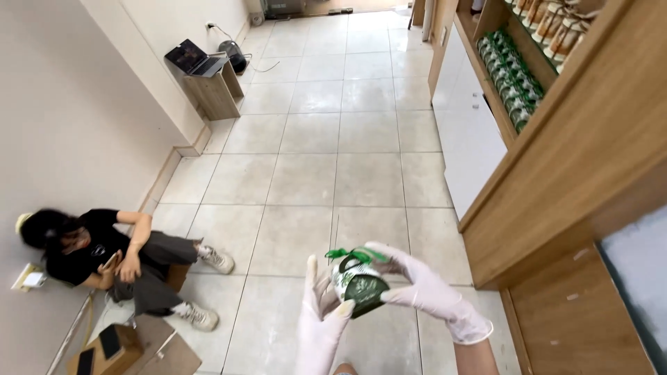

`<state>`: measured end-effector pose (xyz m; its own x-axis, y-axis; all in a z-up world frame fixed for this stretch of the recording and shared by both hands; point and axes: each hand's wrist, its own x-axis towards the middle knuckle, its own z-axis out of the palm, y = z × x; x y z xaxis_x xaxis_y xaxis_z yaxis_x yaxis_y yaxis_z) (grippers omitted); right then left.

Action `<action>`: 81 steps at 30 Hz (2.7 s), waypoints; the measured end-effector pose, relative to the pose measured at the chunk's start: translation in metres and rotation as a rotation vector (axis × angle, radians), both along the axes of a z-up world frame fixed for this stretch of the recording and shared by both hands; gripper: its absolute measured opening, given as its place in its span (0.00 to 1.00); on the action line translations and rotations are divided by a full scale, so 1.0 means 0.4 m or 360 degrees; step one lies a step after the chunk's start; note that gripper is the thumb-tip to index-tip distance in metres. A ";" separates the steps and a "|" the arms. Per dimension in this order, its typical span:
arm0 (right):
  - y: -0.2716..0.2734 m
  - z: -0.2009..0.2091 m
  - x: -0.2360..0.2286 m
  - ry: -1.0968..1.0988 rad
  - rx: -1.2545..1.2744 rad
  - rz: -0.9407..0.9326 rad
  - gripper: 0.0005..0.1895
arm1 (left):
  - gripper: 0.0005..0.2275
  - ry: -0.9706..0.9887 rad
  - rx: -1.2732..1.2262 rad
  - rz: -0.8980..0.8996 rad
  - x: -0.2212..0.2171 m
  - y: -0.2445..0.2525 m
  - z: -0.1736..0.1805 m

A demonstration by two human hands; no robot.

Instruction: The person organizes or displays small gift-packaged items on a shelf in a studio or workshop.

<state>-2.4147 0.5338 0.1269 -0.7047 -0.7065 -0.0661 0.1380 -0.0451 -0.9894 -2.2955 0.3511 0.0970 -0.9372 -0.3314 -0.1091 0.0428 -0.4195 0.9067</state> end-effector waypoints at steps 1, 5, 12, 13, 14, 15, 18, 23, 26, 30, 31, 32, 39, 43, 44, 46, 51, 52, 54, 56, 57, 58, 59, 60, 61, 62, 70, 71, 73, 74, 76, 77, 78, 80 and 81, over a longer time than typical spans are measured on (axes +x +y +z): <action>-0.018 -0.008 -0.049 -0.0037 0.0173 0.0008 0.48 | 0.47 0.0007 0.0110 0.0008 -0.051 -0.025 -0.038; -0.076 -0.123 -0.266 -0.0050 0.0329 -0.0037 0.45 | 0.41 0.0038 0.0088 -0.0044 -0.294 -0.096 -0.149; -0.153 -0.229 -0.744 -0.0151 0.0249 -0.0436 0.40 | 0.34 -0.0072 0.0145 -0.0109 -0.839 -0.186 -0.152; -0.156 -0.218 -0.829 -0.0143 0.0244 -0.0504 0.39 | 0.32 -0.0109 0.0088 -0.0172 -0.934 -0.195 -0.150; -0.170 -0.205 -0.881 -0.0151 0.0234 -0.0527 0.39 | 0.32 -0.0114 0.0077 -0.0196 -1.007 -0.218 -0.129; -0.181 -0.196 -0.933 -0.0154 0.0225 -0.0616 0.39 | 0.32 -0.0036 0.0099 -0.0377 -1.079 -0.237 -0.112; -0.132 -0.212 -1.093 -0.0172 0.0206 -0.0863 0.38 | 0.32 0.0001 0.0105 -0.0624 -1.282 -0.213 -0.059; -0.092 -0.257 -1.287 -0.0251 0.0126 -0.1161 0.34 | 0.32 -0.0188 -0.0047 -0.0698 -1.512 -0.181 -0.057; -0.090 -0.258 -1.414 -0.0230 0.0174 -0.1180 0.32 | 0.32 -0.0231 0.0209 -0.0664 -1.640 -0.161 -0.086; -0.069 -0.324 -1.611 -0.0196 0.0152 -0.1104 0.31 | 0.32 -0.0395 0.0132 -0.0645 -1.843 -0.152 -0.094; -0.062 -0.343 -1.664 -0.0172 0.0135 -0.1082 0.31 | 0.33 -0.0265 0.0137 -0.0597 -1.898 -0.147 -0.097; -0.055 -0.369 -1.718 -0.0162 0.0137 -0.1079 0.31 | 0.33 -0.0255 0.0140 -0.0594 -1.952 -0.150 -0.081; 0.028 -0.337 -2.101 -0.0197 0.0084 -0.1074 0.31 | 0.35 -0.0464 -0.0403 -0.0749 -2.330 -0.100 0.043; 0.071 -0.296 -2.223 -0.0218 0.0118 -0.1170 0.31 | 0.35 -0.0425 -0.0211 -0.0837 -2.497 -0.043 0.030; 0.094 -0.312 -2.246 -0.0210 0.0115 -0.1192 0.31 | 0.35 -0.0414 -0.0213 -0.0858 -2.537 -0.019 -0.009; 0.137 -0.339 -2.293 -0.0196 0.0144 -0.1325 0.31 | 0.34 -0.0310 -0.0172 -0.0944 -2.616 0.027 -0.085; 0.326 -0.523 -2.340 -0.0169 0.0053 -0.1548 0.34 | 0.34 -0.0230 -0.0304 -0.1384 -2.788 0.146 -0.099; 0.377 -0.584 -2.339 -0.0136 0.0001 -0.1613 0.35 | 0.35 -0.0125 -0.0276 -0.1507 -2.825 0.183 -0.138; 0.416 -0.594 -2.332 -0.0119 -0.0130 -0.1819 0.37 | 0.35 -0.0009 -0.0258 -0.1721 -2.890 0.247 -0.142; 0.445 -0.595 -2.323 -0.0078 -0.0285 -0.2085 0.39 | 0.35 0.0123 -0.0249 -0.1998 -2.963 0.306 -0.129; 0.460 -0.588 -2.315 -0.0054 -0.0344 -0.2215 0.41 | 0.35 0.0243 -0.0218 -0.2075 -2.999 0.336 -0.113; 0.478 -0.576 -2.292 -0.0022 -0.0398 -0.2368 0.44 | 0.36 0.0365 -0.0170 -0.2174 -3.027 0.377 -0.095; 0.484 -0.523 -2.289 0.0009 -0.0420 -0.2502 0.44 | 0.36 0.0391 -0.0171 -0.2310 -3.060 0.400 -0.065; 0.492 -0.464 -2.292 -0.0004 -0.0148 -0.2523 0.47 | 0.37 0.0551 -0.0285 -0.2384 -3.095 0.420 -0.031; 0.494 -0.406 -2.291 -0.0039 0.0123 -0.2538 0.50 | 0.38 0.0720 -0.0390 -0.2449 -3.128 0.438 0.002; 0.462 -0.326 -2.301 -0.0043 0.0119 -0.2647 0.50 | 0.38 0.0740 -0.0373 -0.2556 -3.165 0.450 0.057; 0.305 0.238 -2.444 0.0230 0.1424 -0.3117 0.38 | 0.34 0.2004 -0.0571 -0.2274 -3.324 0.560 0.413; 0.303 0.296 -2.450 0.0212 0.1438 -0.3153 0.38 | 0.34 0.2016 -0.0543 -0.2308 -3.334 0.576 0.452; 0.307 0.414 -2.464 0.0915 0.2037 -0.3037 0.38 | 0.35 0.2436 -0.0519 -0.1990 -3.350 0.606 0.530; 0.324 0.472 -2.468 0.0927 0.2059 -0.3062 0.38 | 0.35 0.2464 -0.0490 -0.1993 -3.350 0.627 0.582; 0.349 0.579 -2.468 0.1197 0.2395 -0.3016 0.37 | 0.32 0.2565 -0.0128 -0.2091 -3.343 0.659 0.679; 0.341 0.646 -2.483 0.1179 0.2412 -0.3045 0.37 | 0.32 0.2577 -0.0105 -0.2117 -3.342 0.687 0.714; 0.335 0.716 -2.495 0.1339 0.2643 -0.2980 0.34 | 0.29 0.2655 -0.0123 -0.1906 -3.337 0.715 0.749; 0.379 0.801 -2.494 0.1493 0.2898 -0.2898 0.32 | 0.26 0.2728 -0.0113 -0.1697 -3.330 0.785 0.806; 0.428 0.818 -2.481 0.1757 0.3084 -0.2844 0.30 | 0.23 0.2753 -0.0087 -0.1585 -3.329 0.828 0.828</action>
